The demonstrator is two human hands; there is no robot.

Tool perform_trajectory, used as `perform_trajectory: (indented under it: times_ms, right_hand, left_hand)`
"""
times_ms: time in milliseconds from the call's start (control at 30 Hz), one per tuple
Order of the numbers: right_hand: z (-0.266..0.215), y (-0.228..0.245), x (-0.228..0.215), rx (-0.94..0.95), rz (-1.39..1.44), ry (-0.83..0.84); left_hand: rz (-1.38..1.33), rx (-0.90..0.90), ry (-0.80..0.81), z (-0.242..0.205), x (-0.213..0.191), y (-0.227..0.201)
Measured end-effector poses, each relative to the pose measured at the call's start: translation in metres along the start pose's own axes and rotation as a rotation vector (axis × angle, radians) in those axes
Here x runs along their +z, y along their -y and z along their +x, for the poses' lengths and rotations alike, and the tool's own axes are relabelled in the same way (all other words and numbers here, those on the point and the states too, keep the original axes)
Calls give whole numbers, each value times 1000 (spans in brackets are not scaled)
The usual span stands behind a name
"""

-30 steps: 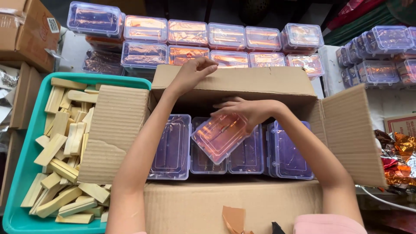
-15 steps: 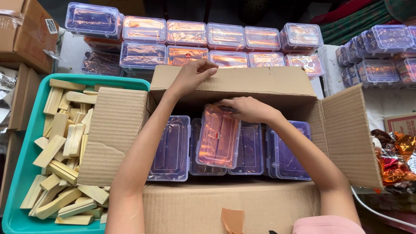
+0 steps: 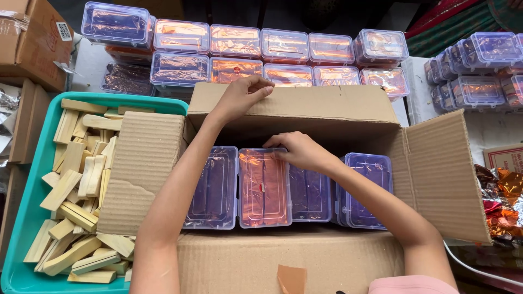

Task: The person packs multiple small, clear plastic containers filled with a reddish substance into a large cardboard box. They arrange the containers in rows, close the box flaps, and secure the package with brown packing tape.

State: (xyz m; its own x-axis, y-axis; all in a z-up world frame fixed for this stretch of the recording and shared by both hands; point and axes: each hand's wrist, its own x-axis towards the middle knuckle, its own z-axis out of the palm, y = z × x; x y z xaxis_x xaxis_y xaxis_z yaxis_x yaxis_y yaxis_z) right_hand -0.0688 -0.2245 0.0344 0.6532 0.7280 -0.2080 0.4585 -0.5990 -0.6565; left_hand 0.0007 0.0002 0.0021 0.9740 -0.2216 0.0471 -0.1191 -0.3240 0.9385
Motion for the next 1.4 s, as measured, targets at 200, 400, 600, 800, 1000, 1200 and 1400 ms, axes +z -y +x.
perform_trajectory:
  times_ms: [200, 400, 600, 800, 1000, 1200, 1400]
  right_hand:
    - [-1, 21, -20, 118, -50, 105]
    - [12, -29, -134, -68, 135, -125]
    - [20, -253, -196, 187, -200, -558]
    - [-5, -419, -165, 464, -232, -302]
    - [6, -495, -177, 736, -267, -33]
    - [64, -520, -171, 413, -746, -249]
    - [60, -426, -169, 576, -541, -226]
  left_hand:
    - [-3, 30, -3, -2, 0, 2]
    - [13, 26, -6, -8, -2, -8]
    - [412, 138, -50, -16, 9, -20]
    - [606, -169, 262, -10, 8, -49]
    - [662, -234, 347, -8, 12, -47]
    - [733, -169, 321, -11, 14, -55]
    - [763, -11, 243, -18, 21, -28]
